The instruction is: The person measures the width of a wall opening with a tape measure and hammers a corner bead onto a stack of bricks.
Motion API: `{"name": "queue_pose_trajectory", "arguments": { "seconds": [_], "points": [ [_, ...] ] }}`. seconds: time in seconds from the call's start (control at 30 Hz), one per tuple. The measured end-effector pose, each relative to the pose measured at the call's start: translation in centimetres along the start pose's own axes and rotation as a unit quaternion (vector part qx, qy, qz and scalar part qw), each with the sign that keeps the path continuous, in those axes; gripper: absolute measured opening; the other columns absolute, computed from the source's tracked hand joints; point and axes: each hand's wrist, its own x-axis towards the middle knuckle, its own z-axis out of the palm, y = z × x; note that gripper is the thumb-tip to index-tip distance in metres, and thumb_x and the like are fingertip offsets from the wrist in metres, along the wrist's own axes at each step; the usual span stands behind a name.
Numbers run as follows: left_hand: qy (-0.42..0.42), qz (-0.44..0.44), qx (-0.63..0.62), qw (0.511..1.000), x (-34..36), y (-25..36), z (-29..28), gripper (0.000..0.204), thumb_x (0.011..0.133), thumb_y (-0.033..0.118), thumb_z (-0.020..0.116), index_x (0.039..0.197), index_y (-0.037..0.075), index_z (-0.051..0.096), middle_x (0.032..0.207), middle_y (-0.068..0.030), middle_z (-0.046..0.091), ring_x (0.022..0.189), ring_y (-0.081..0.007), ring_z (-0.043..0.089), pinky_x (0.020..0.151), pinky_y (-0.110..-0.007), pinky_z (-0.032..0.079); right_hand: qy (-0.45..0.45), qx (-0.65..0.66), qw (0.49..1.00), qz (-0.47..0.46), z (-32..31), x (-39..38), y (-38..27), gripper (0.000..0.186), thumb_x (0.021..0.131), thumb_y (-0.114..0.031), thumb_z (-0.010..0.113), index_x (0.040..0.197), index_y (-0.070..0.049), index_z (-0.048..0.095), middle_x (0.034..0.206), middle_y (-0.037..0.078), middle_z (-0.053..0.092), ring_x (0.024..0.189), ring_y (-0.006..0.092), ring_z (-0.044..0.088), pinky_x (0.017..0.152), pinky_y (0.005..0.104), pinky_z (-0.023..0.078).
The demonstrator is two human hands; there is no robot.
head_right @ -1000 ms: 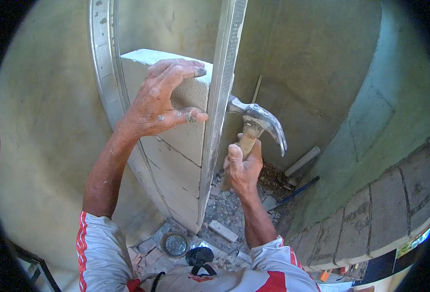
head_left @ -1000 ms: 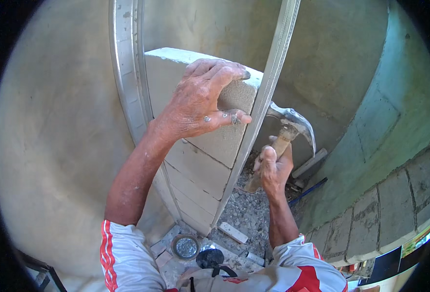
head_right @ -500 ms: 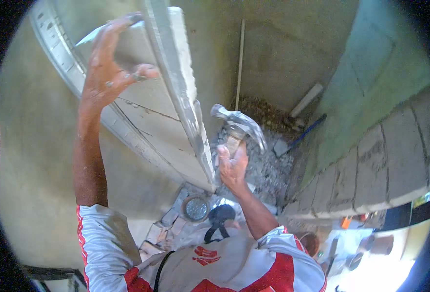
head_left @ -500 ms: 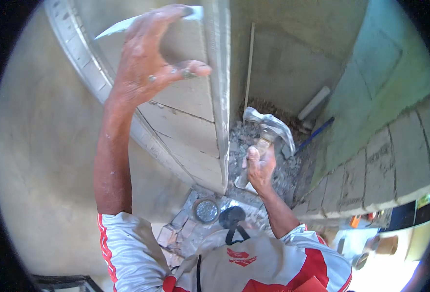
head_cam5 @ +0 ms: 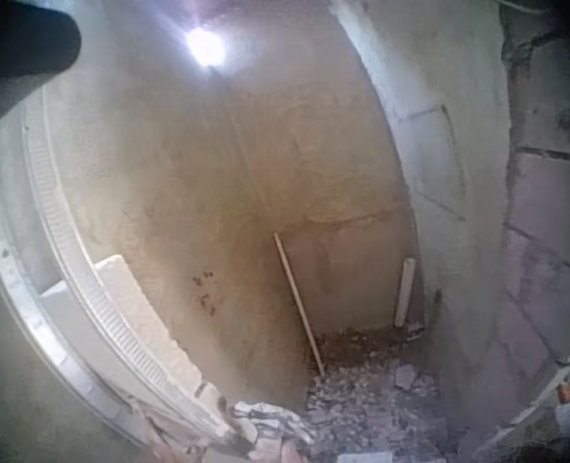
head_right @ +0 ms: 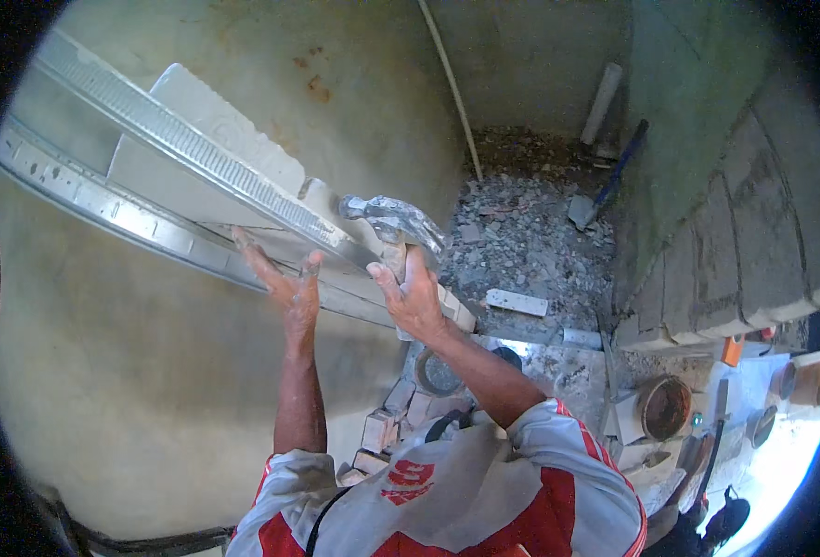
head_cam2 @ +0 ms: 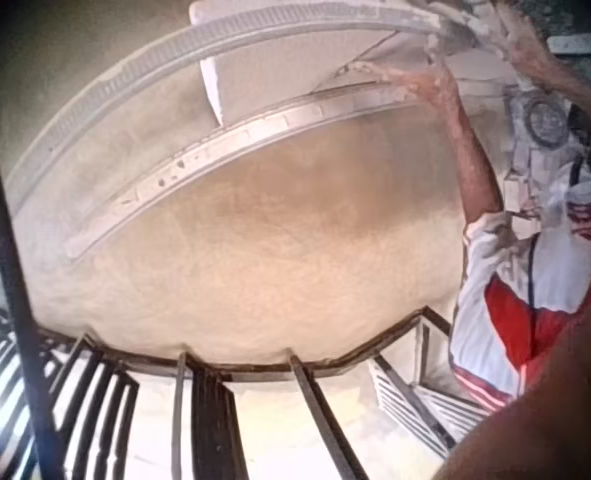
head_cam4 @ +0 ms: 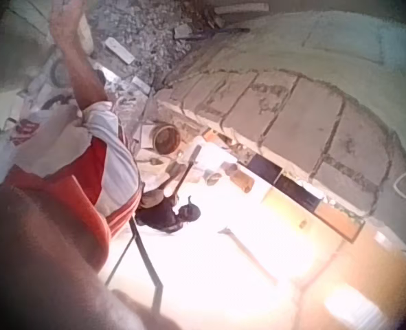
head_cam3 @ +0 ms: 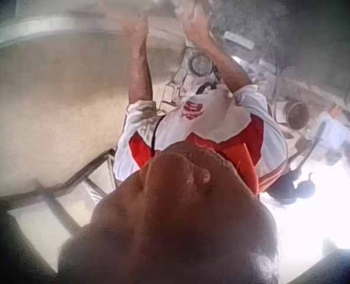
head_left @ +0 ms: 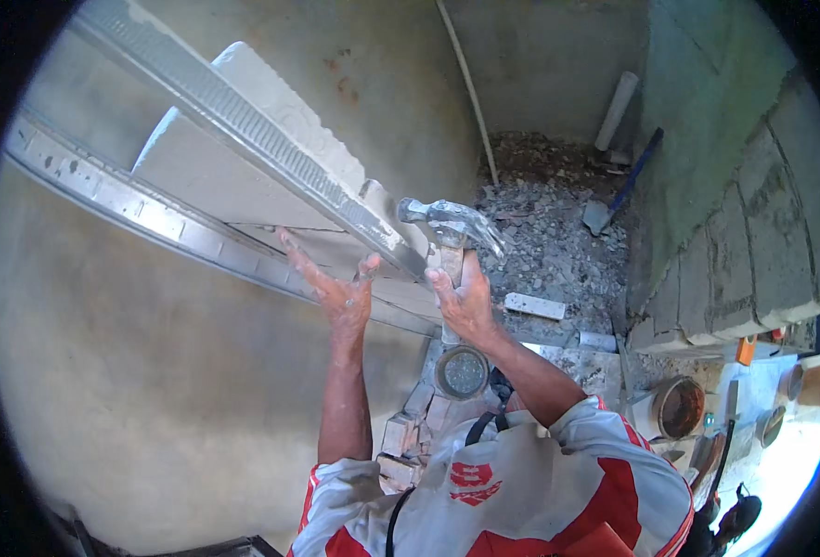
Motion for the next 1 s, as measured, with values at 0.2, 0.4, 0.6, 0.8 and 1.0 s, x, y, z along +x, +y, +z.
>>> {"name": "queue_pose_trajectory", "arguments": {
  "seconds": [0.2, 0.4, 0.6, 0.8, 1.0],
  "points": [
    [0.051, -0.012, 0.016, 0.998, 0.4, -1.1, 1.1, 0.118, 0.068, 0.056, 0.072, 0.143, 0.0, 0.0, 0.148, -0.0251, 0.003, 0.138, -0.0395, 0.008, 0.111, -0.052, 0.012, 0.004, -0.01, 0.998, 0.06, 1.1, 0.4, 0.7, 0.041, 0.086, -0.033, 0.063, 0.096, 0.003, 0.045, 0.074, 0.02, 0.058, 0.063, 0.0283, 0.057, 0.061, 0.0399, 0.047],
    [0.056, -0.011, 0.004, 0.998, 0.3, -1.5, 1.0, 0.112, 0.068, 0.052, 0.075, 0.143, 0.001, 0.008, 0.147, -0.0257, 0.01, 0.137, -0.0405, 0.013, 0.11, -0.053, 0.017, 0.011, -0.003, 1.0, -0.01, 1.0, 0.7, 1.1, 0.036, 0.09, -0.026, 0.058, 0.11, 0.0, 0.043, 0.074, 0.003, 0.053, 0.054, 0.0072, 0.048, 0.046, 0.0241, 0.042],
    [0.083, 0.11, 0.11, 0.984, 1.8, 0.6, -0.7, 0.101, 0.07, 0.045, 0.076, 0.141, 0.003, 0.018, 0.145, -0.0281, 0.013, 0.134, -0.044, 0.018, 0.105, -0.056, 0.026, 0.071, 0.075, 0.994, -0.048, -0.6, 0.7, -0.8, 0.041, 0.09, -0.032, 0.057, 0.11, 0.0, 0.041, 0.075, 0.005, 0.052, 0.055, 0.0099, 0.051, 0.048, 0.0249, 0.043],
    [0.117, 0.174, 0.13, 0.969, 2.3, 0.4, -0.9, 0.085, 0.074, 0.039, 0.075, 0.131, -0.001, 0.027, 0.14, -0.028, 0.023, 0.132, -0.0415, 0.025, 0.105, -0.054, 0.026, 0.165, 0.251, 0.952, -0.061, -0.5, 0.5, -1.2, 0.041, 0.089, -0.029, 0.059, 0.11, 0.001, 0.042, 0.077, 0.011, 0.055, 0.054, 0.0142, 0.054, 0.05, 0.0283, 0.045],
    [0.12, 0.133, 0.183, 0.967, 2.7, -0.7, -5.3, 0.08, 0.073, 0.026, 0.078, 0.13, 0.001, 0.027, 0.14, -0.0266, 0.025, 0.131, -0.0405, 0.027, 0.106, -0.053, 0.026, -0.027, -0.039, 0.998, 0.043, 0.5, 0.2, -0.3, 0.049, 0.084, -0.033, 0.062, 0.113, 0.003, 0.044, 0.089, 0.026, 0.06, 0.085, 0.0404, 0.061, 0.075, 0.0445, 0.047]
  ]
}}
